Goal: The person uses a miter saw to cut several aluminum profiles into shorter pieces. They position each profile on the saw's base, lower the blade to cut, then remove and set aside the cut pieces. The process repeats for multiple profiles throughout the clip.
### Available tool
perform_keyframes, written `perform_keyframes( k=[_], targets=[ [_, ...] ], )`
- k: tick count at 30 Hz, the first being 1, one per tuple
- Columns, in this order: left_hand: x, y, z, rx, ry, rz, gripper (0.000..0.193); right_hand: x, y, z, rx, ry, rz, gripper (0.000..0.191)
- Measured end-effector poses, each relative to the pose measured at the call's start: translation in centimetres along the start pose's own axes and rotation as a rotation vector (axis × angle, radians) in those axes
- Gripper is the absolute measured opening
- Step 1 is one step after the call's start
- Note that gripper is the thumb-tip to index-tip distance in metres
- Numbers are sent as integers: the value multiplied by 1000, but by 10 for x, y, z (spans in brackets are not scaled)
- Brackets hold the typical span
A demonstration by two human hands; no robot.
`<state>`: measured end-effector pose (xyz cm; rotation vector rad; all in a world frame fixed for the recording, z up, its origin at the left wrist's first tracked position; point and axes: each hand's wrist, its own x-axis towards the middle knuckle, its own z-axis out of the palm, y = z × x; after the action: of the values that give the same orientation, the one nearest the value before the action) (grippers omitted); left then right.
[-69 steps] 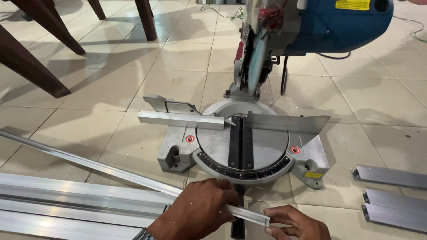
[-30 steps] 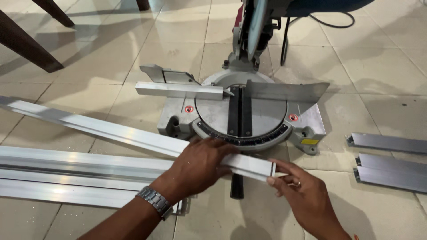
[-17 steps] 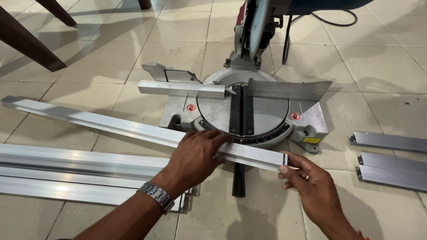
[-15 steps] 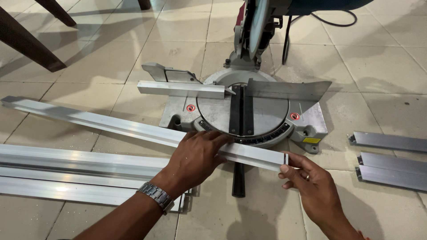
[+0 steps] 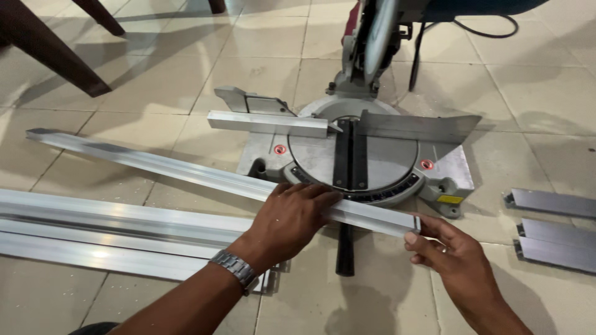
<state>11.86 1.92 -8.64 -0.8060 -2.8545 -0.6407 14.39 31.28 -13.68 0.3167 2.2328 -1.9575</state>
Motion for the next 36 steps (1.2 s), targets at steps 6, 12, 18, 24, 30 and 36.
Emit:
perform_keyframes(
  k=[6, 12, 18, 24, 30, 36],
  targets=[
    [1, -2, -6, 25, -36, -50, 42, 2, -11, -2, -132, 30, 70, 52],
    [0, -1, -15, -41, -2, -106, 37, 11, -39, -34, -470, -30, 124, 58],
    [-1, -2, -17, -19, 48, -88, 45, 20, -41, -51, -487, -33, 198, 61],
    [4, -8, -11, 10, 2, -117, 45, 27, -27, -50, -537, 23, 185, 56],
    [9, -5, -13, 20, 22, -105, 45, 32, -34, -42, -380, 13, 168, 44],
    [13, -4, -14, -11, 15, -170, 34, 24, -38, -33, -420, 68, 48, 43]
  ],
)
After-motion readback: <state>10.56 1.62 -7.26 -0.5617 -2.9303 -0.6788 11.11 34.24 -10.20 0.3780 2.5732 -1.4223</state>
